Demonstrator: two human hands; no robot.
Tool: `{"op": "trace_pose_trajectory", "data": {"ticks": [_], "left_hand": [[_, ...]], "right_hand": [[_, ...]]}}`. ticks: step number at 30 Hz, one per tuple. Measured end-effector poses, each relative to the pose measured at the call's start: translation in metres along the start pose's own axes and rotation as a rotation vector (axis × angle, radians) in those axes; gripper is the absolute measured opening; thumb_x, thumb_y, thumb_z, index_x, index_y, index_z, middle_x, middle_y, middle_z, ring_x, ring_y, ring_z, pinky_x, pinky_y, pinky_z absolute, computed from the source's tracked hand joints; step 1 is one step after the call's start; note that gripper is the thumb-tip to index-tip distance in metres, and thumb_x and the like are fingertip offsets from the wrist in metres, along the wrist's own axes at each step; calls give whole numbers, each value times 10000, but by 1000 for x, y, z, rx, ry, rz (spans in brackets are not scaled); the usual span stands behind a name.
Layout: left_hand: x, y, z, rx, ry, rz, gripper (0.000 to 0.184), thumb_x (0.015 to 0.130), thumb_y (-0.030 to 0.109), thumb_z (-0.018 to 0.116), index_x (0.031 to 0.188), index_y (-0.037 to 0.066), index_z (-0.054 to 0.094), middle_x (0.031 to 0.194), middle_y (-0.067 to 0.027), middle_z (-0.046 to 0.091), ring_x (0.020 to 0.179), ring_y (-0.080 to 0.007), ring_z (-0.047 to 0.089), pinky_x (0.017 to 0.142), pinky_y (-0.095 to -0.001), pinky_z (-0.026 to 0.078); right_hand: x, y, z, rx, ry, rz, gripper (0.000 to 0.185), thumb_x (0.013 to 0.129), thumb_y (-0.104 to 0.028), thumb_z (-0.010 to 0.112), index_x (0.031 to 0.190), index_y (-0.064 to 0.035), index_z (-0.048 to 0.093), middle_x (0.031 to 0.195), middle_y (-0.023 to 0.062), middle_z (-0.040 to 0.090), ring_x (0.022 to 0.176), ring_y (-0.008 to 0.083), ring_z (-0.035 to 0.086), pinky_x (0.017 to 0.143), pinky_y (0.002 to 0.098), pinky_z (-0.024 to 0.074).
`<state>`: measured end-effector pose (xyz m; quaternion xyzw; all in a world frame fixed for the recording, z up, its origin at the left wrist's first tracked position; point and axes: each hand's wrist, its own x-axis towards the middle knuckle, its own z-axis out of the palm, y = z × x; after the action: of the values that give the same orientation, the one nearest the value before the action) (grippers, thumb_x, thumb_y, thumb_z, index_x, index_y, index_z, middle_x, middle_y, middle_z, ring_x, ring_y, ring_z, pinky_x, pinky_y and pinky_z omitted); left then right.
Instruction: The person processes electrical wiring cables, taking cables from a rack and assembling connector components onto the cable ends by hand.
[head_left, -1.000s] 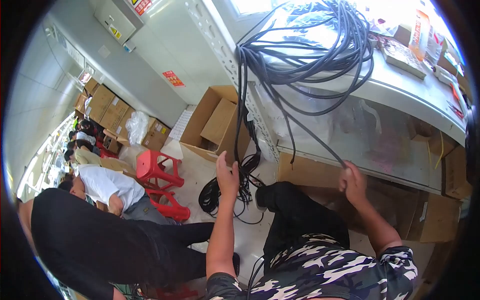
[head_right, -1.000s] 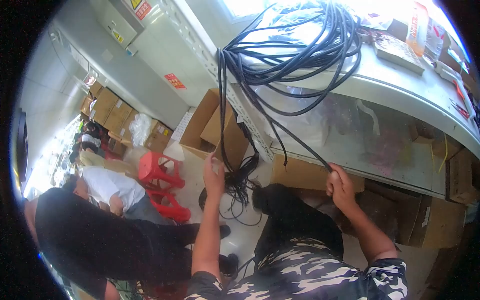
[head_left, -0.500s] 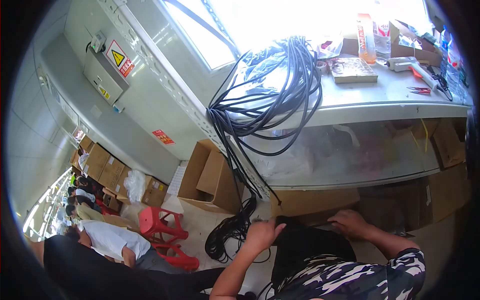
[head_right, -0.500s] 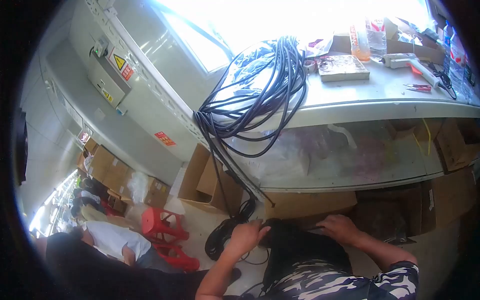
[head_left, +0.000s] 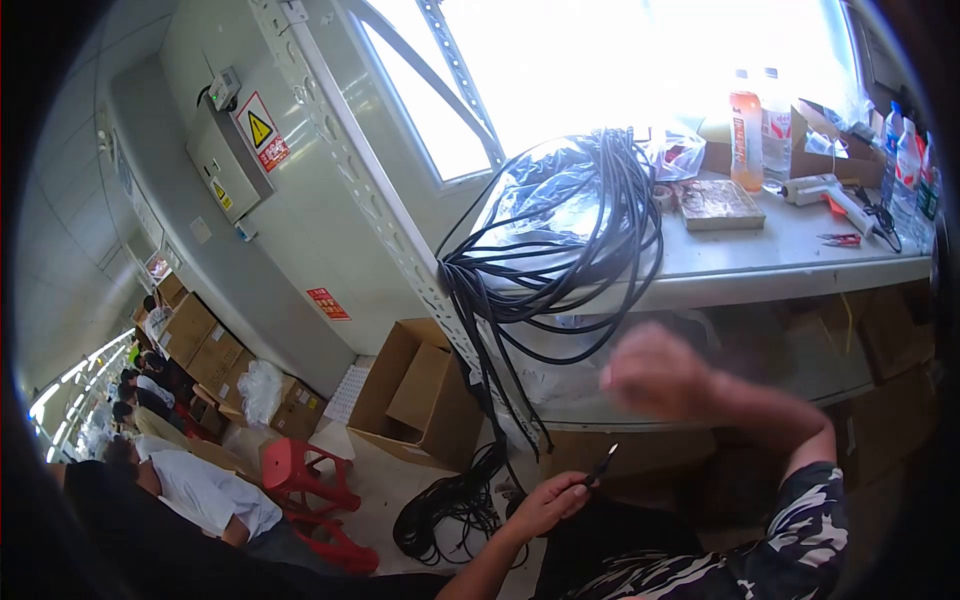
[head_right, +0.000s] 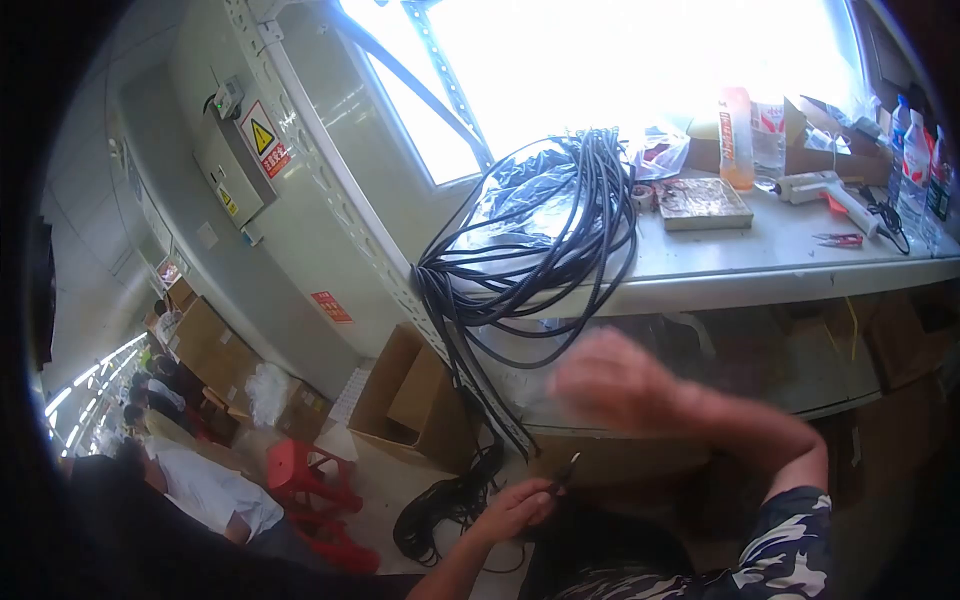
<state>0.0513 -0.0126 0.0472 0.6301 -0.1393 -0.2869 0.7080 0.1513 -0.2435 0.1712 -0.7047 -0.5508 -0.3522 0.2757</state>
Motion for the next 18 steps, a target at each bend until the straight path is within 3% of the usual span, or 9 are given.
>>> {"op": "trace_pose_trajectory", "data": {"ticks": [2, 4, 6, 8, 9, 12, 14, 15, 18], "left_hand": [[-3, -8, -5, -14, 50, 76, 236, 904, 172, 422, 1092, 32, 450, 713, 37, 413, 584, -47, 364, 504, -178, 307], [-3, -15, -9, -42, 79, 199, 232, 909, 157, 402, 1098, 29, 446, 719, 39, 407, 583, -42, 358, 513, -173, 307], [-4, -24, -17, -103, 58, 161, 236, 910, 155, 398, 1105, 29, 442, 716, 40, 403, 582, -39, 355, 514, -169, 305], [-3, -30, -19, -155, 66, 75, 260, 909, 165, 399, 1134, 42, 444, 694, 50, 385, 579, -24, 341, 511, -159, 298], [-4, -30, -18, -158, 68, 85, 260, 909, 165, 399, 1134, 42, 444, 694, 50, 385, 579, -24, 341, 511, -159, 298], [-8, -33, -15, -33, 164, -63, 299, 900, 199, 431, 1169, 71, 457, 681, 59, 398, 590, -15, 353, 523, -162, 318], [-5, -64, -20, -66, 168, -69, 313, 894, 208, 448, 1173, 66, 452, 698, 55, 421, 605, -19, 374, 535, -169, 335], [-3, -77, -23, -90, 173, -80, 329, 887, 216, 464, 1177, 61, 446, 715, 51, 445, 621, -24, 396, 547, -177, 353], [-1, -84, -22, -51, 194, -216, 373, 870, 239, 502, 1187, 54, 435, 779, 36, 491, 677, -38, 443, 585, -194, 386]], "right_hand": [[49, 46, -14, -77, 112, 6, 190, 734, -96, 596, 916, -58, 556, 878, 79, 570, 785, 224, 542, 682, 362, 443], [89, 112, -18, -338, -57, -12, 123, 791, -116, 519, 838, -20, 579, 766, 98, 584, 695, 241, 555, 634, 345, 455], [113, 159, -15, -411, -438, 135, 113, 770, -83, 525, 790, -11, 609, 748, 119, 592, 703, 246, 571, 629, 336, 463], [136, 178, -1, -626, -1072, 279, 124, 728, -59, 535, 782, -4, 632, 788, 137, 609, 755, 245, 587, 658, 346, 468], [139, 183, 7, -521, -1127, 543, 148, 695, -63, 549, 791, 5, 640, 839, 150, 619, 785, 251, 594, 685, 351, 472], [142, 194, 24, -658, -1357, 370, 209, 692, -87, 568, 864, 13, 631, 906, 150, 616, 875, 258, 587, 744, 347, 464], [127, 224, 37, -520, -1033, 625, 379, 688, -95, 588, 1045, 23, 540, 1026, 174, 570, 967, 271, 548, 796, 354, 446], [124, 231, 35, -522, -1033, 655, 479, 715, -74, 522, 1163, 34, 389, 1171, 220, 448, 1104, 308, 434, 915, 363, 367], [124, 259, 46, -467, -713, 683, 426, 737, 29, 422, 1161, 30, 382, 1151, 222, 452, 1117, 325, 418, 952, 352, 333]]}}
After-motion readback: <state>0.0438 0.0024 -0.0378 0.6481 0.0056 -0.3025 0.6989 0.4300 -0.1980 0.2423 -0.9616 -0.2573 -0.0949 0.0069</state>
